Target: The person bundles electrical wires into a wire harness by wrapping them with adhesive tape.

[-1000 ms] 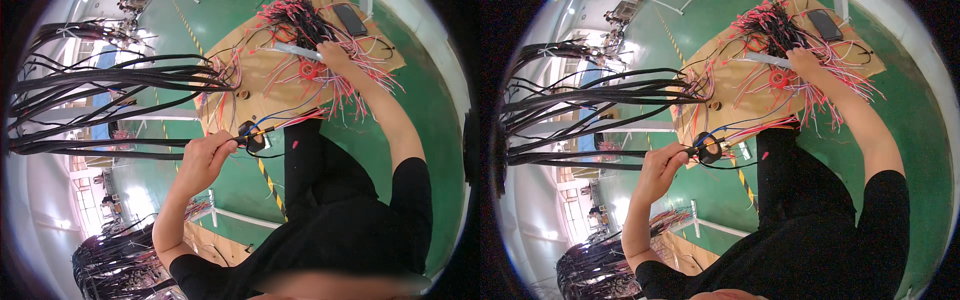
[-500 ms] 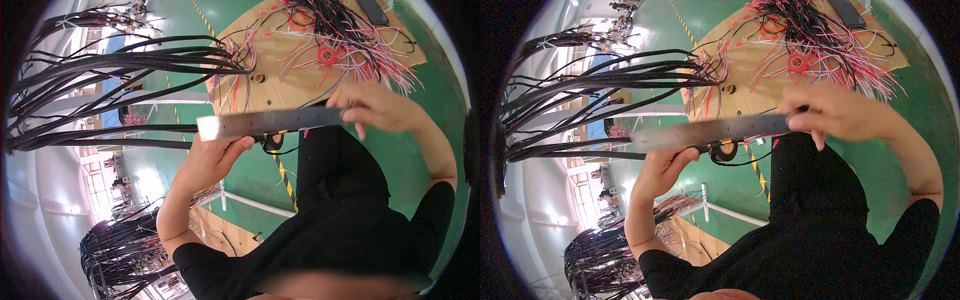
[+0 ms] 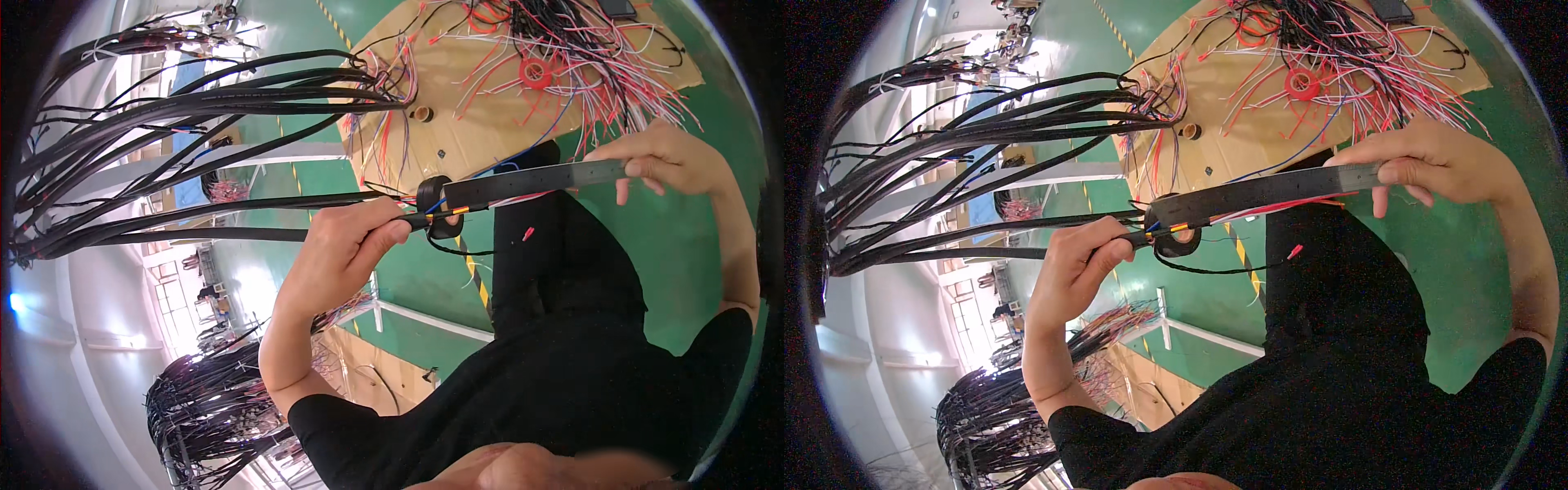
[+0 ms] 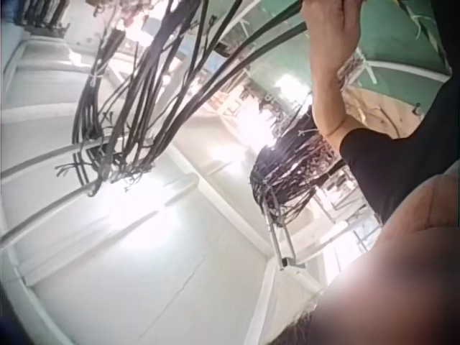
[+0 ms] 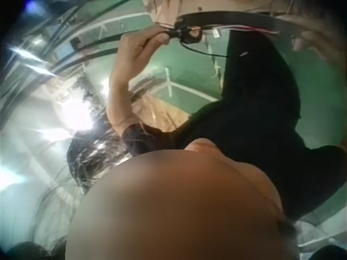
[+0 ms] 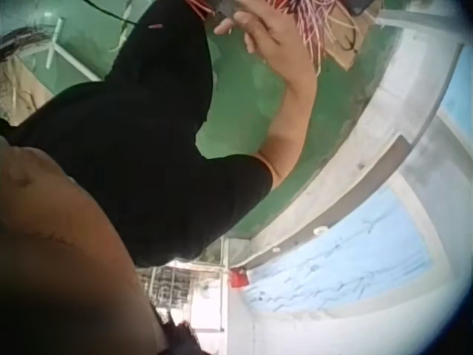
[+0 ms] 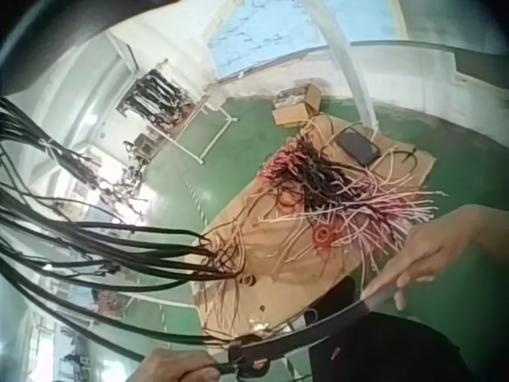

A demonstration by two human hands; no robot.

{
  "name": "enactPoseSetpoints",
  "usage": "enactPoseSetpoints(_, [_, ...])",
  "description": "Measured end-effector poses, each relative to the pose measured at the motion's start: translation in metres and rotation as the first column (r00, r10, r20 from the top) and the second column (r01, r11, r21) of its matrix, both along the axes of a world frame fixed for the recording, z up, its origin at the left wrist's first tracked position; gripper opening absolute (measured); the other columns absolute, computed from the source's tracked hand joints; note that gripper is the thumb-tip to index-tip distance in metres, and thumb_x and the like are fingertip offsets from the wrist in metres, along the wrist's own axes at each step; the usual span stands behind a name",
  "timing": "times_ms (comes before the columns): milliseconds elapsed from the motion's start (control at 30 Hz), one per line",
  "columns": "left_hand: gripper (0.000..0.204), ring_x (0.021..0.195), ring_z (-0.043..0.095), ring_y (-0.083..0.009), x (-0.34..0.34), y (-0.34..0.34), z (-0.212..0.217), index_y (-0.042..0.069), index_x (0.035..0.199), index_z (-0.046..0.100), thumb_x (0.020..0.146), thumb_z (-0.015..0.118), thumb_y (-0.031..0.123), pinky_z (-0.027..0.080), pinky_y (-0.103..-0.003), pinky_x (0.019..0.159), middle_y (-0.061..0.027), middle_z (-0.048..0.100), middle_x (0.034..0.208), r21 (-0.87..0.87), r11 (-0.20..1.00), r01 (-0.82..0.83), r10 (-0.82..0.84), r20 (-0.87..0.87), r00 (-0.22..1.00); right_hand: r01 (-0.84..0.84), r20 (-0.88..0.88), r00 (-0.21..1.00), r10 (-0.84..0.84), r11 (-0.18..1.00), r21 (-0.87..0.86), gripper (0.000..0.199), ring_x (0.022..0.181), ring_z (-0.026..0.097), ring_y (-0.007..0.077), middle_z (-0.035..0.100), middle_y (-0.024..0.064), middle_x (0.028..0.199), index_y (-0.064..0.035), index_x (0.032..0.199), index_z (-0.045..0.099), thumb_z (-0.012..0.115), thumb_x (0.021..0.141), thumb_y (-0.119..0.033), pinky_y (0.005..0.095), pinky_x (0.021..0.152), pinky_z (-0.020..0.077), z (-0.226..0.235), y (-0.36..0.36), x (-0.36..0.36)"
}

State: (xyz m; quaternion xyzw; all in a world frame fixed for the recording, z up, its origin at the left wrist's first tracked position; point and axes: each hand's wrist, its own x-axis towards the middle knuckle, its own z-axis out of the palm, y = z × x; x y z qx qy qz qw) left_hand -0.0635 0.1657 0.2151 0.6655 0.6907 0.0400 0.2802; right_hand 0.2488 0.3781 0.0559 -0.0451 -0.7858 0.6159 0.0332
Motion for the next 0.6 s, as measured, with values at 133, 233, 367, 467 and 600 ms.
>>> enactPoseSetpoints(133, [0.017,0.060,0.047,-0.0357,0.002,0.002,0.001,0.000,0.088,0.058,0.095,0.060,0.015,0.039,-0.039,0.056,-0.0152,0.049,0.068,-0.024,1.000,0.003,-0.004,-0.021,1.000,-0.021,0.039,0.999,0.020,1.000,0.007,0.047,0.046,0.054,0.0096,0.072,0.0062,0.076,-0.0102,0.140,0.053,0.045,0.094,-0.008,0.0241,0.047,0.0470,0.005,-0.003,-0.005])
enactPoseSetpoints(233, [0.016,0.060,0.047,-0.0356,0.003,0.003,0.001,0.000,0.088,0.057,0.095,0.060,0.015,0.039,-0.039,0.055,-0.0150,0.049,0.068,-0.025,0.999,0.022,-0.023,-0.019,1.000,0.003,0.036,0.999,-0.004,1.000,0.021,0.042,0.045,0.056,0.0115,0.072,0.0064,0.074,-0.0071,0.135,0.058,0.046,0.095,-0.008,0.0244,0.047,0.0473,0.006,-0.005,-0.007])
enactPoseSetpoints(367, [0.016,0.060,0.047,-0.0353,0.006,0.002,0.000,0.000,0.088,0.058,0.095,0.060,0.015,0.039,-0.038,0.055,-0.0147,0.049,0.069,-0.020,0.999,0.029,-0.029,-0.007,1.000,-0.019,0.033,0.999,0.017,0.999,0.044,0.042,0.046,0.057,0.0114,0.072,0.0056,0.074,-0.0080,0.135,0.057,0.046,0.095,-0.008,0.0250,0.048,0.0481,0.009,-0.003,-0.012])
enactPoseSetpoints(467, [0.017,0.058,0.046,-0.0330,0.007,0.002,0.001,0.000,0.088,0.059,0.095,0.060,0.015,0.039,-0.037,0.055,-0.0138,0.049,0.068,-0.018,1.000,0.023,-0.023,-0.011,1.000,-0.024,0.040,0.999,0.023,0.999,0.025,0.043,0.045,0.056,0.0109,0.072,0.0056,0.073,-0.0092,0.136,0.057,0.046,0.095,-0.010,0.0253,0.047,0.0482,0.007,-0.003,-0.014])
enactPoseSetpoints(600, [0.018,0.057,0.045,-0.0293,0.006,0.003,-0.002,0.000,0.087,0.060,0.096,0.060,0.016,0.038,-0.036,0.054,-0.0125,0.048,0.065,-0.042,0.999,-0.030,0.029,-0.005,1.000,-0.030,0.069,0.997,0.033,0.999,-0.040,0.040,0.049,0.055,0.0129,0.067,0.0048,0.069,-0.0104,0.136,0.058,0.047,0.098,-0.018,0.0271,0.049,0.0455,0.006,-0.003,-0.015])
